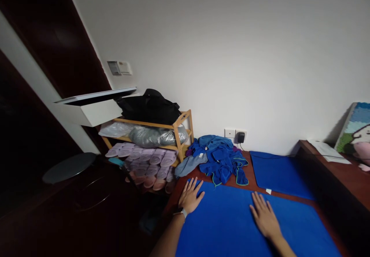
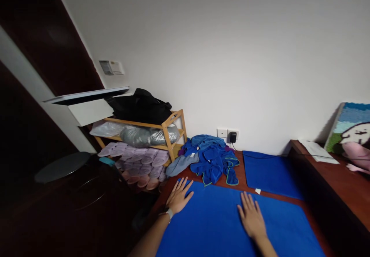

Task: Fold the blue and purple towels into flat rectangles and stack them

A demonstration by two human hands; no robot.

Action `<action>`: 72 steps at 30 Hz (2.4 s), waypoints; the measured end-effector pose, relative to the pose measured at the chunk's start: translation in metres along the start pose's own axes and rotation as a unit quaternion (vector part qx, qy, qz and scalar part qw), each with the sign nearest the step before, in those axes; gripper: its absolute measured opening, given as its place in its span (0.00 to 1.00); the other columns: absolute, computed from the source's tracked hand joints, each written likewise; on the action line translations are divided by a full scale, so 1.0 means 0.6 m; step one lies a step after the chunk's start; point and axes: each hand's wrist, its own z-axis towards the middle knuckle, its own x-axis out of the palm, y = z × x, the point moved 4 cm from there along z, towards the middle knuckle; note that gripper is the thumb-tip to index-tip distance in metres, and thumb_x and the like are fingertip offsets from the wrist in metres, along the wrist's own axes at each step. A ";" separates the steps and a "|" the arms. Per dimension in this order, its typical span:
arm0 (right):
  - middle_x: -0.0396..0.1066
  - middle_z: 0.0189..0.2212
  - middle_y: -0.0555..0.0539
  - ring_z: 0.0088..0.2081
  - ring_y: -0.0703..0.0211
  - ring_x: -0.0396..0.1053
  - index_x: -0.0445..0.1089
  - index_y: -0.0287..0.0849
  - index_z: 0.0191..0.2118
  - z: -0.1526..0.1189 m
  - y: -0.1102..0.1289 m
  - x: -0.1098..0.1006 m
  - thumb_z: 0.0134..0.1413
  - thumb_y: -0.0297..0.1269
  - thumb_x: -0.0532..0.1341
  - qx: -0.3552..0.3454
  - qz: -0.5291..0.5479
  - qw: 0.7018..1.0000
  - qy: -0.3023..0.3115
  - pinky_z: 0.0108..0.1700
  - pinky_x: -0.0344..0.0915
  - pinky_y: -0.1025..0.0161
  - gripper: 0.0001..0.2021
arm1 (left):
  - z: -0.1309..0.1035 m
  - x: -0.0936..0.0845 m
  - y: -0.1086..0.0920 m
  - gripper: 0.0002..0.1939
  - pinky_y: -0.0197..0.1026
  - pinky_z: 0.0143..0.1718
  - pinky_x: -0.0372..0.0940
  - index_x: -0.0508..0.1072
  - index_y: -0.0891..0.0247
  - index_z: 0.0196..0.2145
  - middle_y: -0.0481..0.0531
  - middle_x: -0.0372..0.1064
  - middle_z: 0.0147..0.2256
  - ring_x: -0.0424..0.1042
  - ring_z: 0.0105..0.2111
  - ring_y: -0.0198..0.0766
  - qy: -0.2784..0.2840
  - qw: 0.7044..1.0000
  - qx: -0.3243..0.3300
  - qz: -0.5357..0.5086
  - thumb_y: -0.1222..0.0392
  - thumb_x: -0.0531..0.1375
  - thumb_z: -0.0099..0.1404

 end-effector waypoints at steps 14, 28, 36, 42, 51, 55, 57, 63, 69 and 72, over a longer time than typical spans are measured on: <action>0.45 0.74 0.46 0.74 0.45 0.40 0.48 0.42 0.74 -0.085 -0.364 -0.043 0.58 0.58 0.35 0.235 -0.004 0.969 -0.079 0.71 0.41 0.38 0.42 | 0.016 0.001 0.003 0.30 0.58 0.70 0.44 0.55 0.44 0.70 0.50 0.48 0.73 0.47 0.72 0.49 0.013 1.000 -0.006 0.006 0.37 0.46 0.75; 0.40 0.73 0.47 0.74 0.52 0.38 0.44 0.41 0.74 -0.120 0.276 -0.024 0.71 0.56 0.37 -0.108 0.094 0.990 0.004 0.74 0.39 0.47 0.35 | -0.208 -0.044 -0.073 0.29 0.60 0.71 0.48 0.51 0.40 0.71 0.46 0.47 0.73 0.49 0.71 0.49 0.010 1.000 -0.005 0.000 0.41 0.47 0.76; 0.42 0.73 0.46 0.74 0.50 0.38 0.45 0.40 0.74 -0.150 0.133 0.004 0.68 0.59 0.38 -0.017 0.044 0.999 0.000 0.74 0.36 0.44 0.38 | -0.207 -0.054 -0.073 0.29 0.61 0.70 0.46 0.52 0.40 0.71 0.45 0.47 0.72 0.48 0.72 0.49 0.026 0.999 -0.020 -0.001 0.39 0.45 0.75; 0.45 0.73 0.42 0.74 0.45 0.40 0.48 0.35 0.73 -0.215 -0.227 -0.018 0.62 0.56 0.38 0.158 -0.035 0.986 -0.041 0.72 0.40 0.41 0.41 | -0.204 -0.047 -0.068 0.28 0.60 0.70 0.45 0.53 0.40 0.70 0.45 0.47 0.72 0.48 0.71 0.48 0.016 1.000 -0.020 -0.002 0.40 0.45 0.75; 0.48 0.73 0.41 0.73 0.45 0.44 0.48 0.34 0.73 -0.271 -0.384 -0.039 0.58 0.54 0.37 0.219 -0.011 0.972 -0.081 0.71 0.45 0.42 0.42 | -0.193 -0.046 -0.064 0.29 0.59 0.71 0.44 0.53 0.40 0.70 0.43 0.47 0.72 0.46 0.72 0.47 0.048 0.998 -0.031 -0.003 0.40 0.46 0.75; 0.50 0.72 0.39 0.73 0.41 0.43 0.54 0.30 0.71 -0.268 -0.315 -0.050 0.59 0.51 0.36 0.188 -0.062 0.973 -0.122 0.71 0.43 0.40 0.41 | -0.186 -0.047 -0.052 0.29 0.59 0.70 0.46 0.55 0.42 0.70 0.45 0.48 0.72 0.47 0.72 0.46 0.104 0.993 -0.046 -0.034 0.40 0.43 0.75; 0.49 0.72 0.40 0.73 0.42 0.41 0.54 0.30 0.71 -0.259 -0.241 -0.051 0.62 0.52 0.35 0.148 -0.064 0.979 -0.128 0.72 0.41 0.41 0.41 | -0.187 -0.046 -0.048 0.29 0.58 0.70 0.46 0.55 0.44 0.70 0.46 0.48 0.72 0.47 0.72 0.45 0.104 0.993 -0.044 -0.040 0.39 0.43 0.75; 0.41 0.73 0.49 0.74 0.51 0.38 0.45 0.42 0.74 -0.212 0.076 -0.036 0.69 0.58 0.34 -0.015 0.033 0.998 -0.047 0.74 0.39 0.45 0.37 | -0.202 -0.042 -0.057 0.28 0.58 0.71 0.46 0.54 0.44 0.70 0.46 0.51 0.71 0.51 0.71 0.45 0.005 0.999 -0.031 -0.010 0.42 0.45 0.76; 0.42 0.73 0.49 0.74 0.51 0.38 0.45 0.46 0.74 -0.192 0.147 -0.021 0.70 0.59 0.39 -0.051 0.068 0.996 0.004 0.74 0.37 0.45 0.35 | -0.201 -0.043 -0.057 0.27 0.57 0.70 0.47 0.54 0.43 0.70 0.45 0.53 0.71 0.52 0.70 0.44 -0.004 1.000 -0.021 -0.003 0.44 0.46 0.76; 0.44 0.73 0.48 0.74 0.51 0.39 0.45 0.45 0.74 -0.212 0.041 -0.014 0.69 0.60 0.38 -0.004 0.037 0.999 -0.012 0.74 0.36 0.45 0.36 | -0.200 -0.045 -0.058 0.27 0.56 0.71 0.47 0.55 0.43 0.70 0.44 0.53 0.71 0.52 0.70 0.44 -0.008 1.000 -0.020 -0.008 0.44 0.46 0.76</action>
